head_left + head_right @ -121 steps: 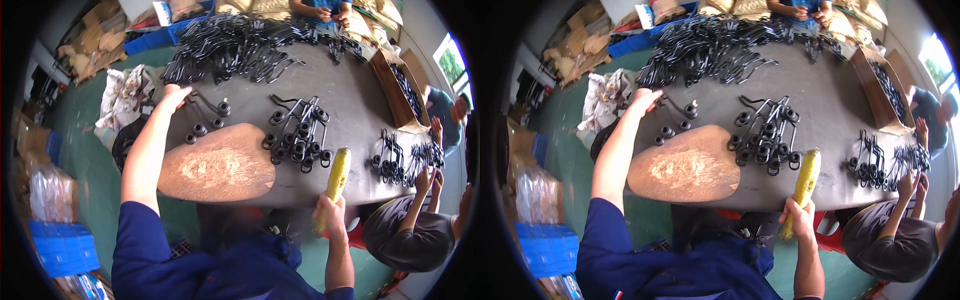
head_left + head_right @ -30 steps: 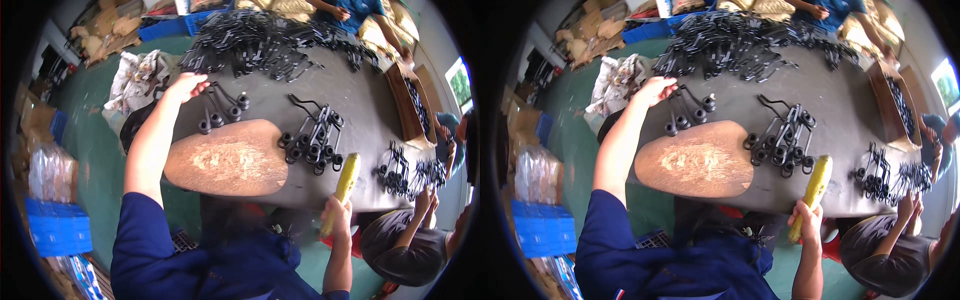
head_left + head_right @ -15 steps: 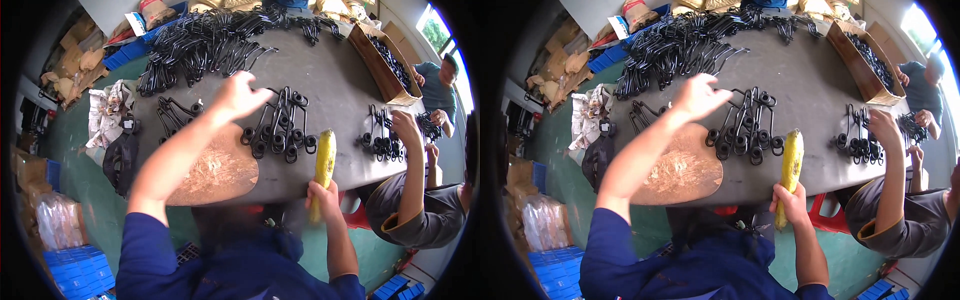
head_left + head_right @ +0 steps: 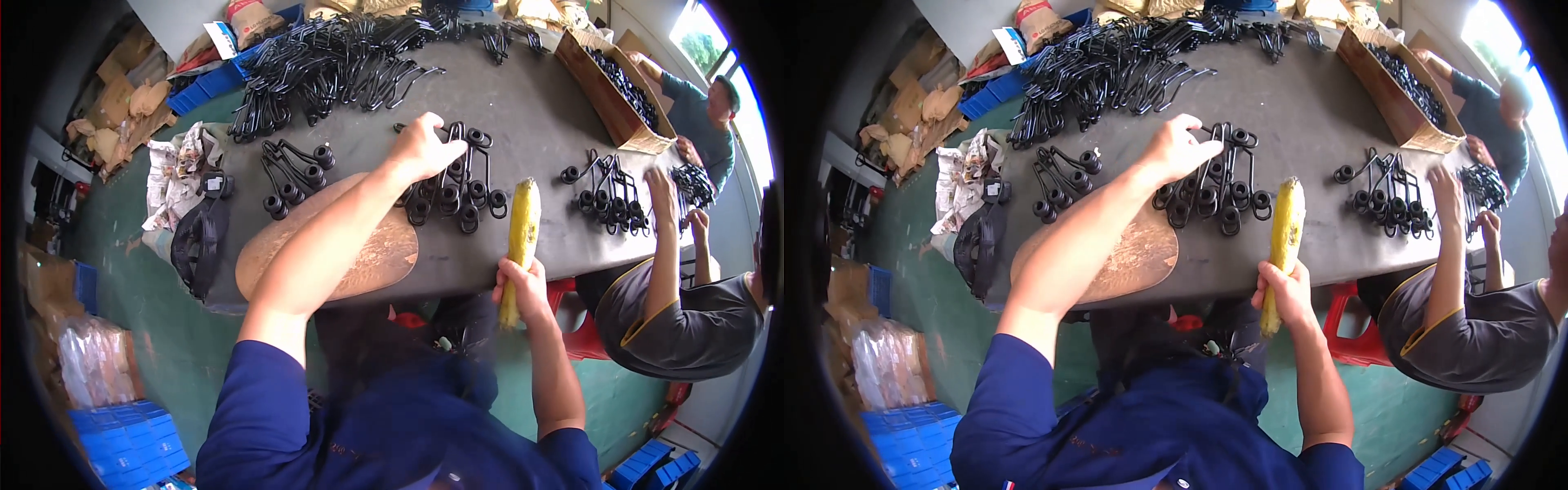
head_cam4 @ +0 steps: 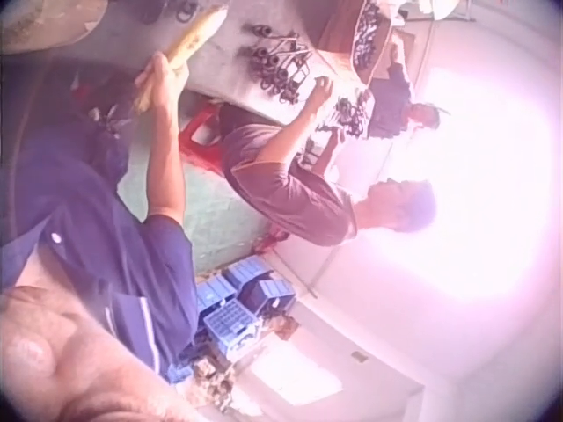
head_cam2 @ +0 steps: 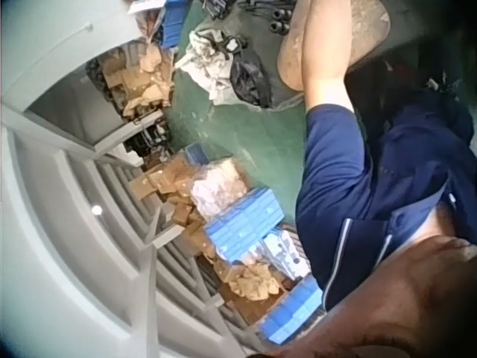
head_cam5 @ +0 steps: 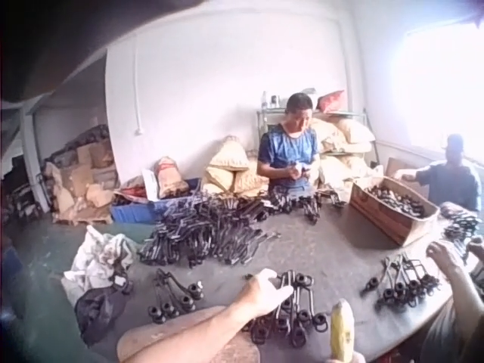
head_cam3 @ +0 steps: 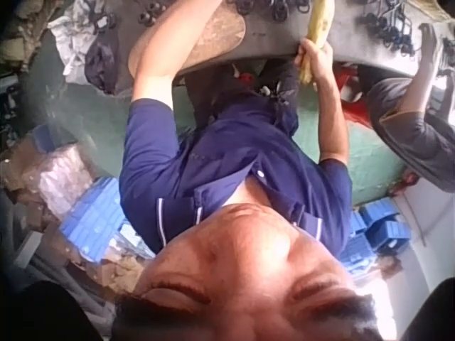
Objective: Assembling black metal components by tapping them into place with a yellow mallet on a workbench.
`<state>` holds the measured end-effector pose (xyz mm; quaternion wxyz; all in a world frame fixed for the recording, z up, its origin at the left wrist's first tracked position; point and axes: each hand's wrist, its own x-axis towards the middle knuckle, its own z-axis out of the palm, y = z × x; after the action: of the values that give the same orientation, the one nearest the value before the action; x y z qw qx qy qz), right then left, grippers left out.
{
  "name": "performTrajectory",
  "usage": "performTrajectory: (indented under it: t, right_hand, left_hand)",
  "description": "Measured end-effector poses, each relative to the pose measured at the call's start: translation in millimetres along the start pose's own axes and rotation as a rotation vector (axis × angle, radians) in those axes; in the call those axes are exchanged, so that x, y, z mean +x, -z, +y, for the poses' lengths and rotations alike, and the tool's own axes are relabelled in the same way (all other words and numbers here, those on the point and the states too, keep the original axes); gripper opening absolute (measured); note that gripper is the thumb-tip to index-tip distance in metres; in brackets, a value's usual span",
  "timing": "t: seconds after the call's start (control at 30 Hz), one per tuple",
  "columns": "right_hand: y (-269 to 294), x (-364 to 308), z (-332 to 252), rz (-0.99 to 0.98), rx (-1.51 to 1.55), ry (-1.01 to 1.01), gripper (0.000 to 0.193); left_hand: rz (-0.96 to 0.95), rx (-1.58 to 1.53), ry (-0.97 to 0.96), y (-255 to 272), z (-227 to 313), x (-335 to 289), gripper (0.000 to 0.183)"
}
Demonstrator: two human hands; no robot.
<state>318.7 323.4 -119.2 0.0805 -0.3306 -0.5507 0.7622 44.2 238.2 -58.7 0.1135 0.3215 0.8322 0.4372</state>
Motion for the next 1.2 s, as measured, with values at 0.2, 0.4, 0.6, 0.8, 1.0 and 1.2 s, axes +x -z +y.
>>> performTrajectory:
  t: [0.2, 0.4, 0.6, 0.8, 1.0, 1.2]
  right_hand:
    - [-5, -2, 2, 0.029, 0.022, 0.005, 0.014]
    - [-2, 1, 4, 0.002, 0.041, 0.005, 0.012]
    - [1, -2, 2, 0.016, -0.009, 0.006, 0.016]
    - [-5, -1, 1, 0.006, 0.003, 0.017, 0.014]
    - [-17, -16, -1, -0.023, -0.119, 0.117, 0.013]
    - [-101, -92, -73, -0.170, -0.095, 0.434, 0.019]
  left_hand:
    - [-0.024, 0.318, 0.196, -18, 14, 8, 0.066]
    - [-0.089, 0.341, 0.290, -19, 21, 8, 0.074]
    - [0.048, -0.397, 0.137, 14, 33, -34, 0.044]
    - [0.062, -0.645, -0.238, 67, 47, -100, 0.010]
    - [-0.024, -0.532, -0.108, 109, 9, -157, 0.011]
    - [-0.034, -0.411, -0.132, 123, -36, -162, 0.010]
